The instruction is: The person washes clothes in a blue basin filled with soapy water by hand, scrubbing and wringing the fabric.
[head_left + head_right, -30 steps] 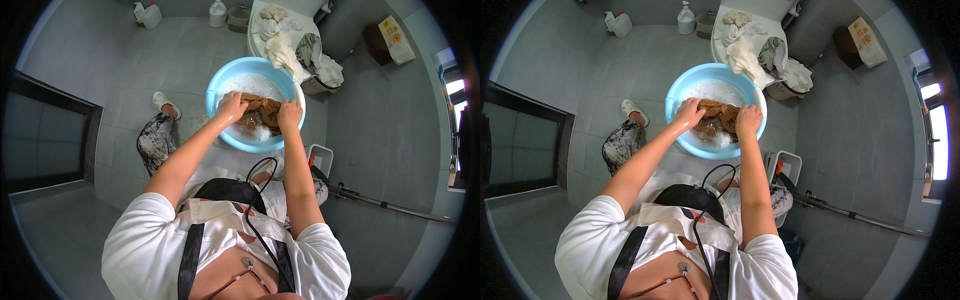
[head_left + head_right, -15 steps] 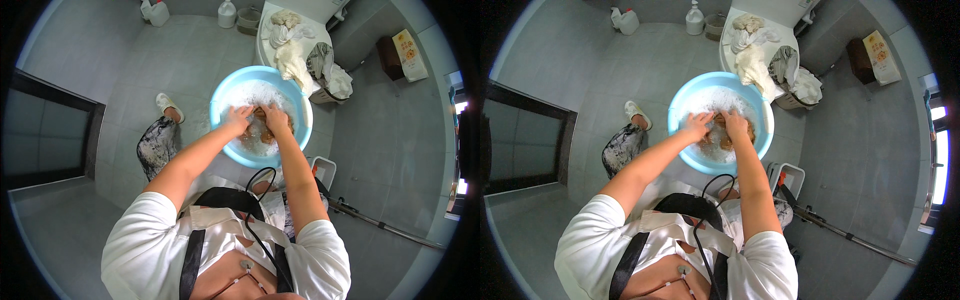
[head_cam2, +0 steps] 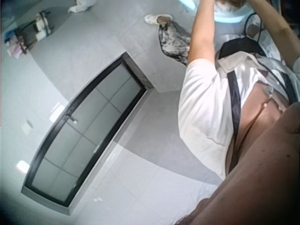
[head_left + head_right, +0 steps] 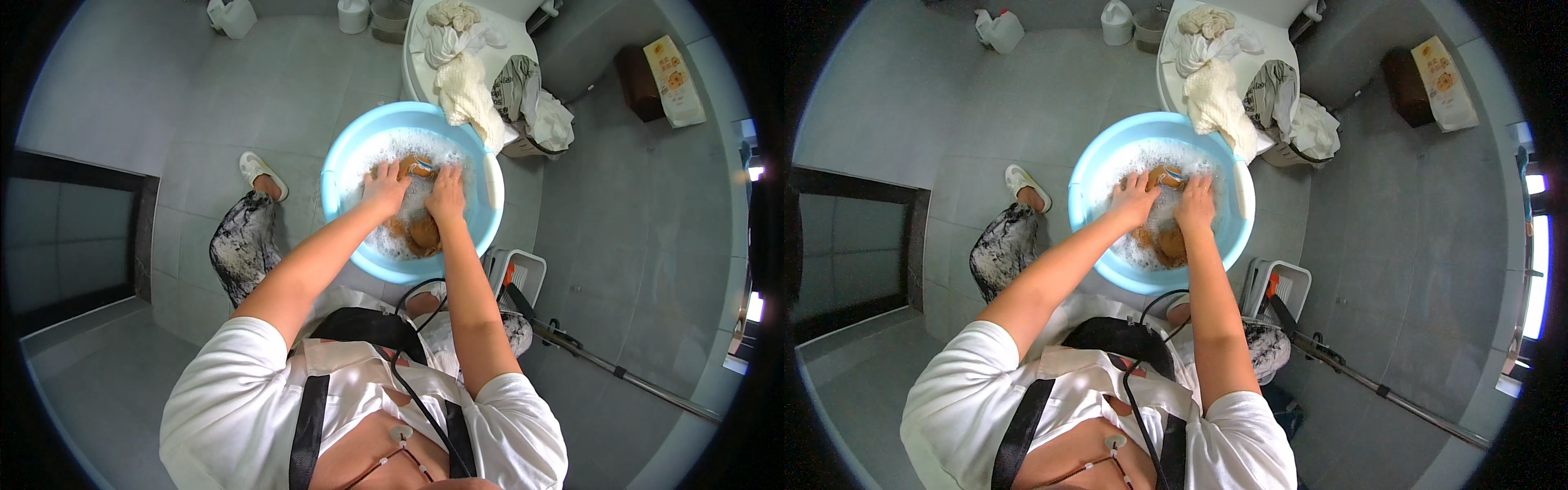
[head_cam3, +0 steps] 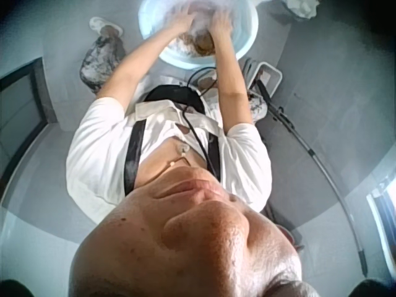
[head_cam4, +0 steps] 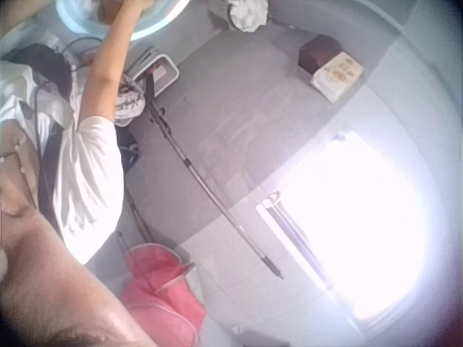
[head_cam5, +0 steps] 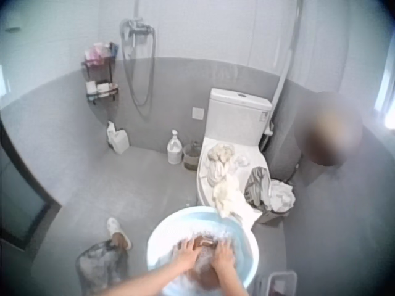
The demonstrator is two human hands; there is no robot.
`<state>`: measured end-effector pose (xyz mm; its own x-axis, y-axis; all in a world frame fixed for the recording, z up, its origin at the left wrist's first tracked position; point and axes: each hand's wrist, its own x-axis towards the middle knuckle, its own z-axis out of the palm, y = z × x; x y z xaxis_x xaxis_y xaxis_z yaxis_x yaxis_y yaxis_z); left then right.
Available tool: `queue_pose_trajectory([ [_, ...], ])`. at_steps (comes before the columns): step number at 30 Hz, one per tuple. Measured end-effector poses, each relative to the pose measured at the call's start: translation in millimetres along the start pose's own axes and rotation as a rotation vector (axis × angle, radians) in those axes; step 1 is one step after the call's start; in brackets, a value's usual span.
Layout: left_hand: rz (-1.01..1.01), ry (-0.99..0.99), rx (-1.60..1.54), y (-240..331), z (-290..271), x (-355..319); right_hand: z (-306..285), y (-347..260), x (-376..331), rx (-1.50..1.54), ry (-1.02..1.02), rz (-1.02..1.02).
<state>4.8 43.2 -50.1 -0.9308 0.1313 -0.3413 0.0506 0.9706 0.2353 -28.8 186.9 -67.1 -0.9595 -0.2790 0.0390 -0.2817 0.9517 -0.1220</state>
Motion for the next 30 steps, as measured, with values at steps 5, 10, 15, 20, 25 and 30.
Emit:
queue_pose_trajectory([
  [5, 0.056, -0.266, 0.084, -5.5, 7.3, 17.8, 12.9, -1.8, 8.0, 0.153, -0.358, 0.260],
  [10, -0.099, -0.270, -0.150, -15.4, 23.7, 40.0, 48.3, 8.3, 4.8, 0.279, -0.404, 0.303],
  [15, 0.106, 0.678, -0.207, -8.6, 37.4, 25.6, 41.1, 2.4, -1.0, 0.312, -0.447, 0.520],
  [20, -0.209, 0.471, -1.324, -11.1, 30.0, 4.4, 3.6, 6.9, -6.3, 0.754, -0.381, 0.477],
  [25, -0.576, 0.065, -2.029, -23.2, 24.7, -7.4, -49.4, -7.8, -12.0, 1.556, -0.236, 0.576],
  [30, -0.483, -0.173, -2.306, -6.7, -23.3, -29.6, -101.2, -27.1, -23.6, 1.547, -0.166, 0.264],
])
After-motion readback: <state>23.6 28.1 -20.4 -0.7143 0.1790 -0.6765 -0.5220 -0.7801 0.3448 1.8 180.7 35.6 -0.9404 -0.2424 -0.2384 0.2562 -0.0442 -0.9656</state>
